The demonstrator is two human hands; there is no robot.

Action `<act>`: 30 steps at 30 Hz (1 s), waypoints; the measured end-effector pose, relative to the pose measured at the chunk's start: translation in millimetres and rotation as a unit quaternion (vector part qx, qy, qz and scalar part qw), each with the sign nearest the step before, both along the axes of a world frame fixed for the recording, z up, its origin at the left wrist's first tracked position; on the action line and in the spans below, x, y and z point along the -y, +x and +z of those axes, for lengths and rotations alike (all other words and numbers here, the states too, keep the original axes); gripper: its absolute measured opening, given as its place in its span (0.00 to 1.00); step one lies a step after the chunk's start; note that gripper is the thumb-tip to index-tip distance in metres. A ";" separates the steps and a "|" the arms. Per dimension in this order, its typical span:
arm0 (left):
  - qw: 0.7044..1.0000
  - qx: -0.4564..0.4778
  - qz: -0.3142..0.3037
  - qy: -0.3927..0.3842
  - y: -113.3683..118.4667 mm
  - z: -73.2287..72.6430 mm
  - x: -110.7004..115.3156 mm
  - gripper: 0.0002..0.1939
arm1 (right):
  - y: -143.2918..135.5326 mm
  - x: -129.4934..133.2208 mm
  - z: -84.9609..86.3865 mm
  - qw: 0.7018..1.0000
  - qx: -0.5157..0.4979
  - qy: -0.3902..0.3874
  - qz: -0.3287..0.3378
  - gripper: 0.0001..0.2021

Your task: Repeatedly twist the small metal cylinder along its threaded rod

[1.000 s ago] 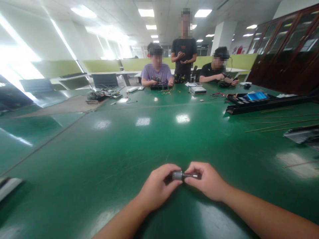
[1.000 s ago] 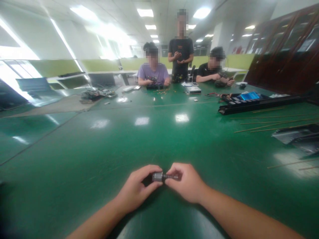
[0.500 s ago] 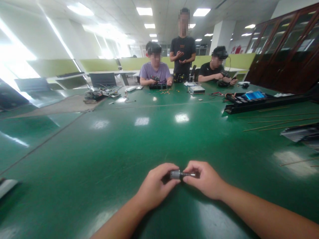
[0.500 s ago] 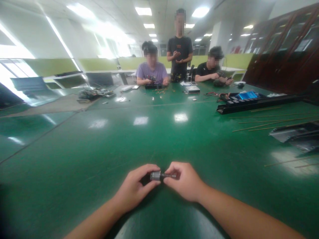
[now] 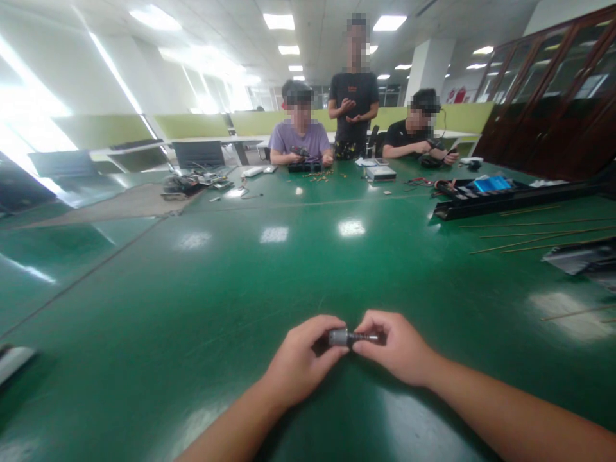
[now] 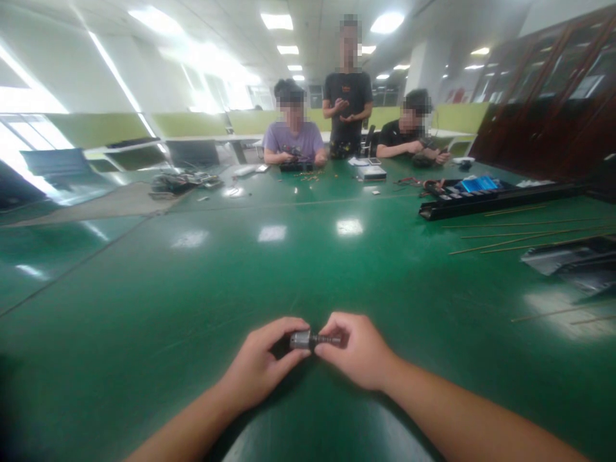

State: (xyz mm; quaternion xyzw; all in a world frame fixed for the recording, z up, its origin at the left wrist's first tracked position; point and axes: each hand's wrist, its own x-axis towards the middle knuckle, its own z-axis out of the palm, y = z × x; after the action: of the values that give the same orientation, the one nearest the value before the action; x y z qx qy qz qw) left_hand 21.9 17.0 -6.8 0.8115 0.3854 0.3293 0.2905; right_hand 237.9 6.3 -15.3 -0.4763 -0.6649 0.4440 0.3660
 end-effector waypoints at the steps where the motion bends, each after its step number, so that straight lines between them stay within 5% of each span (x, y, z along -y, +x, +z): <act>1: 1.000 0.000 0.000 0.000 -0.1 -0.2 0.0 0.12 | 0.2 0.1 -0.1 1.000 -0.001 -0.002 -0.001 0.04; 30: 1.000 0.011 0.016 0.016 -0.5 -1.5 -1.2 0.14 | 1.3 1.0 -2.6 1.000 0.006 0.014 -0.017 0.04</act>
State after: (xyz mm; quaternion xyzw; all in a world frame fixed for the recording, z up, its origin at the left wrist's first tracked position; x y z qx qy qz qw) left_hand 21.4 18.2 -8.3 0.8061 0.3895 0.3495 0.2763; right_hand 239.2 5.3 -17.9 -0.4851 -0.6652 0.4257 0.3755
